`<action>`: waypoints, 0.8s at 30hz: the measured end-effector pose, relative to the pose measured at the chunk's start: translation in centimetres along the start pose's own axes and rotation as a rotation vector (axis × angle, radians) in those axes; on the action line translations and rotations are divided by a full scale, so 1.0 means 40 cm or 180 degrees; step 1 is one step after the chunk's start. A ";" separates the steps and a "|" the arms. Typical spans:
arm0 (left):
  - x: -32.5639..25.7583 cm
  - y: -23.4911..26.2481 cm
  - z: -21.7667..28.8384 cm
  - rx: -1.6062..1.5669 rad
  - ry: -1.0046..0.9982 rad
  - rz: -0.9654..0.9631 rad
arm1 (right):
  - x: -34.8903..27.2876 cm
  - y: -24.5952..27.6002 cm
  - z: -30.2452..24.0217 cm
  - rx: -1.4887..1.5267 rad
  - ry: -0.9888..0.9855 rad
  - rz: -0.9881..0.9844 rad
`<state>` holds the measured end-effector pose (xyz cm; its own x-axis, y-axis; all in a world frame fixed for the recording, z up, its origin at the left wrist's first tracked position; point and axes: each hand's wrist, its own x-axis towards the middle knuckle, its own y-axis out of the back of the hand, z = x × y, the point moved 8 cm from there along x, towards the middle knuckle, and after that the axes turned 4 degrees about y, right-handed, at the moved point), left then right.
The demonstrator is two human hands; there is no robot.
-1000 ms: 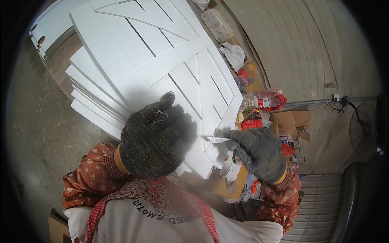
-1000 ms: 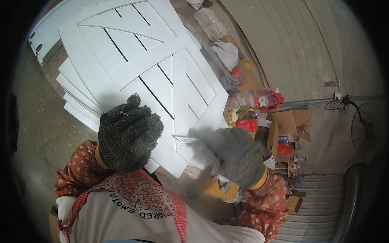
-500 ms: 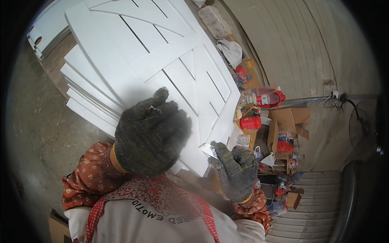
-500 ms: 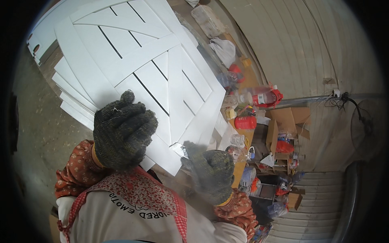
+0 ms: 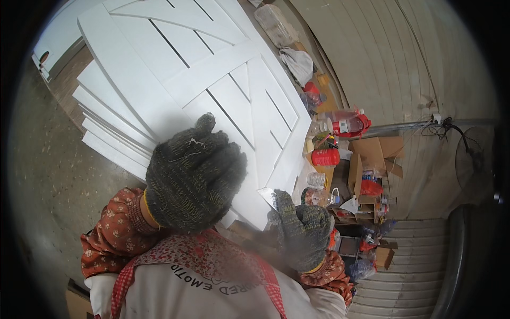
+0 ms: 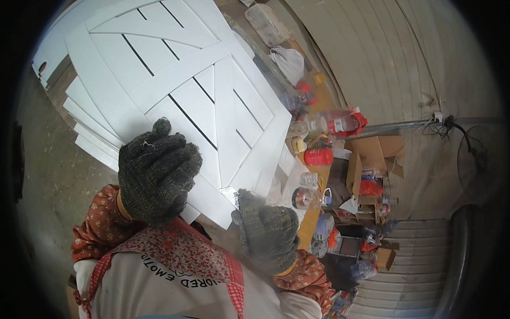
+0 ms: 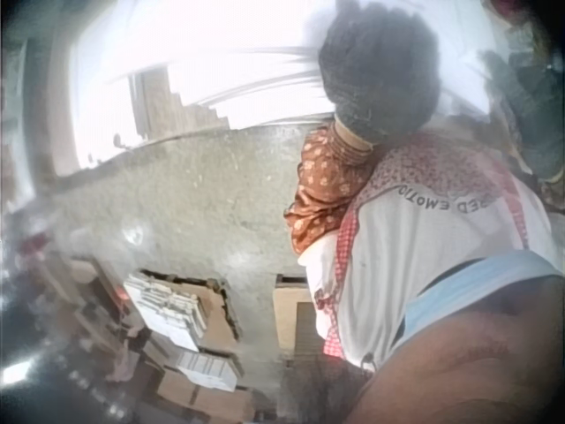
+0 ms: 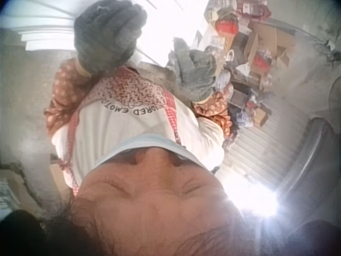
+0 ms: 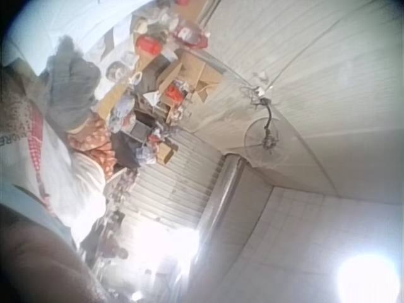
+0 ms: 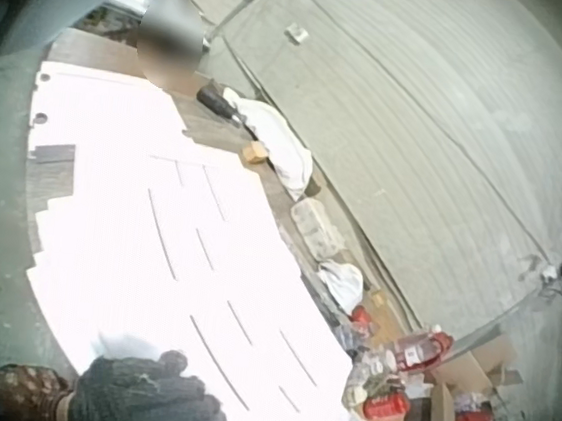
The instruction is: The person sands the edges and surfaces of white furniture panels using a sanding block and wipes them with a cloth.
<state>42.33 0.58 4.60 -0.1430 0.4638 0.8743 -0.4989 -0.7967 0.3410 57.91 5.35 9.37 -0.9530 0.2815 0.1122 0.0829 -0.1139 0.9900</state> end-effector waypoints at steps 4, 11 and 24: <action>-0.011 -0.002 -0.001 0.0088 -0.0040 0.0000 | -0.016 -0.008 0.023 -0.0018 -0.0360 -0.0432; -0.009 -0.007 0.002 -0.0004 -0.0033 -0.0200 | -0.018 0.047 0.040 -0.0180 -0.0027 -0.0224; 0.001 -0.003 0.016 -0.0070 -0.0013 -0.0025 | 0.069 0.071 -0.009 -0.1297 0.0295 -0.1384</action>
<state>42.93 0.46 4.83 -0.1355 0.4685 0.8730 -0.5188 -0.7843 0.3403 55.42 5.46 12.45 -0.8974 0.3021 -0.3215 -0.4209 -0.3681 0.8290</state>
